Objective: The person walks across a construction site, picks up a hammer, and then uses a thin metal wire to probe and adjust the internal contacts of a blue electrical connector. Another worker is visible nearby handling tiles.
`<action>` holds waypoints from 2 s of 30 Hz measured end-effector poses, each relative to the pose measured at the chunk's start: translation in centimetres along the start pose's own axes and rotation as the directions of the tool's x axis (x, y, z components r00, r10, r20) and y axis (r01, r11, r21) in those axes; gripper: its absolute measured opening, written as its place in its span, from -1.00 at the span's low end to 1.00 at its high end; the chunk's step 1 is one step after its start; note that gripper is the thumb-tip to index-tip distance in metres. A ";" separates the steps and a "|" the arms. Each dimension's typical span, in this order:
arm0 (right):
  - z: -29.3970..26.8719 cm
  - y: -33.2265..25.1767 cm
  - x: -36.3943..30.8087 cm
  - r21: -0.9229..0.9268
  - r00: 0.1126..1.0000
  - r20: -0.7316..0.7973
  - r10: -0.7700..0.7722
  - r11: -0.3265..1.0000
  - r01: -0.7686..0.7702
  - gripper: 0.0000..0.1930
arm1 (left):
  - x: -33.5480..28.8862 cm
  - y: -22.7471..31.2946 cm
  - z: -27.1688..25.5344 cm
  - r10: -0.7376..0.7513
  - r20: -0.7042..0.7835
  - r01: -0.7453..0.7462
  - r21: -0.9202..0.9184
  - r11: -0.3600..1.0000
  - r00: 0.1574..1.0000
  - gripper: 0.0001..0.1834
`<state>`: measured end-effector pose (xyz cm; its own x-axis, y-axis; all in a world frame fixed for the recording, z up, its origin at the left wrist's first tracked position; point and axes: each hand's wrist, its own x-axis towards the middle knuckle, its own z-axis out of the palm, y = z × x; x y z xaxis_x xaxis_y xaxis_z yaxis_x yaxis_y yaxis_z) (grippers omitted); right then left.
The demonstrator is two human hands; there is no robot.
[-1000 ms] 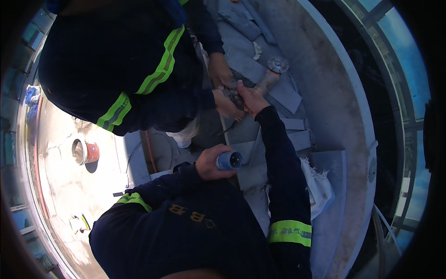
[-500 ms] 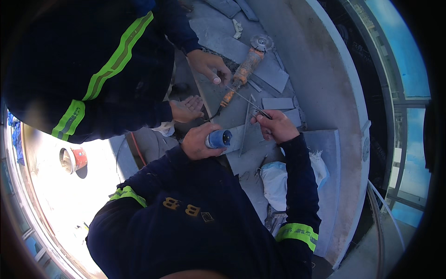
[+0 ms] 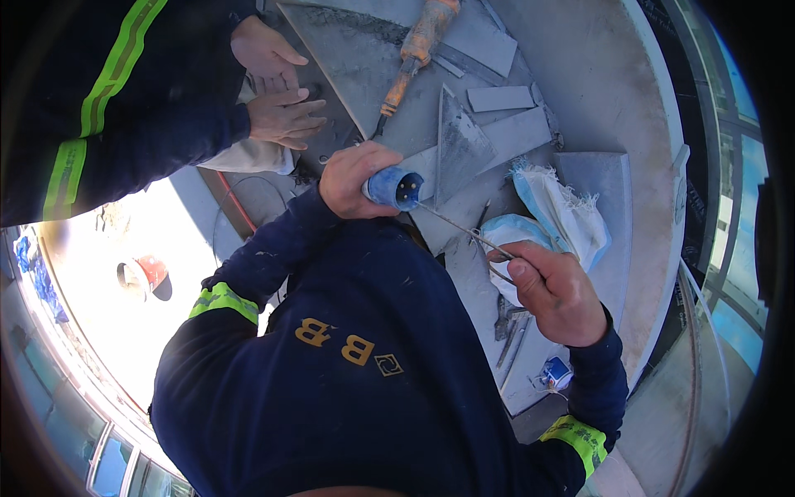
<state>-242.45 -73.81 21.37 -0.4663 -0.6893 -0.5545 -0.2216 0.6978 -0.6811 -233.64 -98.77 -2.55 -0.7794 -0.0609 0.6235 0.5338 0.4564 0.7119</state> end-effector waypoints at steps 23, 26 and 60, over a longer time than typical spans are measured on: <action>-0.1 -2.7 2.5 -0.420 0.988 -0.098 -0.116 0.905 0.065 -0.91 | 1.7 0.3 2.2 0.049 -0.124 -0.044 0.045 0.998 0.991 -0.33; -0.2 -2.4 2.6 -0.427 0.990 -0.093 -0.104 0.903 0.055 -0.91 | 1.9 0.3 2.1 0.031 -0.104 -0.028 0.039 0.999 0.994 -0.33; -2.7 -3.2 3.5 -0.374 0.983 -0.116 -0.141 0.923 0.088 -0.63 | 3.7 -0.5 2.0 0.030 -0.065 -0.028 0.041 0.999 0.997 -0.28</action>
<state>-245.67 -77.95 22.87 -0.5264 -0.7536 -0.3937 -0.5661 0.6561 -0.4991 -237.42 -97.43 -1.23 -0.7399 -0.1047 0.6645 0.5413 0.4938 0.6806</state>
